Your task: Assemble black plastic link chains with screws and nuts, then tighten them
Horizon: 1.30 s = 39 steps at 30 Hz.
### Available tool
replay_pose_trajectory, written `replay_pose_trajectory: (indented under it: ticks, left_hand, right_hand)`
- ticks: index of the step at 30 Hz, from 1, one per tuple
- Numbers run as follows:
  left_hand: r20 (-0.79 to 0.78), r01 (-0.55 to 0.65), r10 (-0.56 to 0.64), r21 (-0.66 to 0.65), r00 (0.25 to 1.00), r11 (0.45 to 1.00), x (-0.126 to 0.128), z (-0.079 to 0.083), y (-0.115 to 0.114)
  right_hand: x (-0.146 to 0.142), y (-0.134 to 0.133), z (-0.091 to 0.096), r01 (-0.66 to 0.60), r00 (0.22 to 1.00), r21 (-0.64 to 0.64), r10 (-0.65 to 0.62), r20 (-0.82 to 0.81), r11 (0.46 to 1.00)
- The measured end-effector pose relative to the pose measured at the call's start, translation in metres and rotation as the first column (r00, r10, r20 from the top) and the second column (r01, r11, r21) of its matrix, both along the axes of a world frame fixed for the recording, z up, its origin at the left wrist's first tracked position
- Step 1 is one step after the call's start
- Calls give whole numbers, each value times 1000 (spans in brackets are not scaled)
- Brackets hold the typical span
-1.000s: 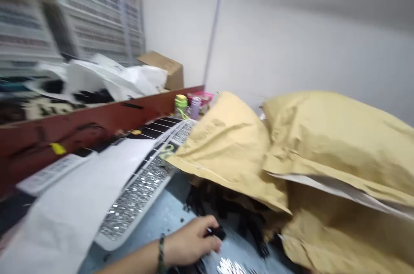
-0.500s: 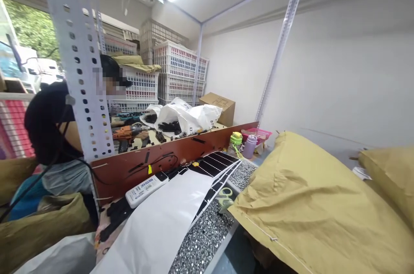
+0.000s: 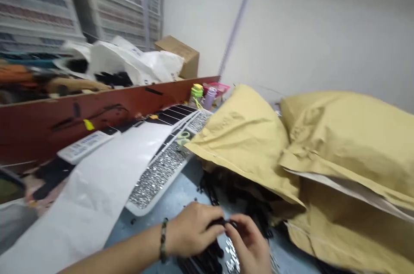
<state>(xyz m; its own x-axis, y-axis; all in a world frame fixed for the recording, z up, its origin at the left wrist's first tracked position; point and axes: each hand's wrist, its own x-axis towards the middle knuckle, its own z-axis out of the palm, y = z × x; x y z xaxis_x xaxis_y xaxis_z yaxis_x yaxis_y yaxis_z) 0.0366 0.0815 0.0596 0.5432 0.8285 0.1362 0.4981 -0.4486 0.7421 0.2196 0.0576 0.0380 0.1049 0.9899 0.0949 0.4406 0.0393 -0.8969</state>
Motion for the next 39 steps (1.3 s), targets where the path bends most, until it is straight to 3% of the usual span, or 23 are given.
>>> replay_pose_trajectory:
  ticks: [3, 6, 11, 13, 15, 21, 29, 34, 39]
  left_hand:
    - [-51, -5, 7, 35, 999, 999, -4, 4, 11]
    - [-58, -48, 48, 11, 997, 999, -9, 3, 29]
    - [-124, -7, 3, -29, 992, 1000, -4, -3, 48]
    - [-148, 47, -52, -37, 988, 998, 3, -7, 50]
    - [-171, 85, -91, -44, 981, 995, 9, -10, 51]
    - [-240, 110, -127, -81, 962, 991, 12, -20, 60]
    - [-290, 172, -190, -87, 938, 981, 16, -30, 68]
    - [-312, 286, -290, -59, 905, 956, 22, -34, 66]
    - [-370, 371, -364, -53, 855, 927, 20, -41, 63]
  right_hand:
    - [0, -5, 5, -6, 999, -1, 6, -54, 1000]
    - [11, -5, -7, 8, 979, 48, -17, 201, 999]
    - [24, -10, -43, -133, 761, 54, 67, 646, 990]
    - [21, -7, -52, -161, 684, 58, 69, 726, 985]
    - [17, -1, -56, -180, 660, 76, 62, 749, 981]
    - [6, 15, -57, -93, 705, 51, 30, 708, 994]
    - [23, -2, -59, -127, 833, 100, 51, 551, 987]
    - [26, -2, -67, -42, 871, 163, -43, 489, 986]
    - [24, -7, -75, -186, 848, 160, 76, 525, 969]
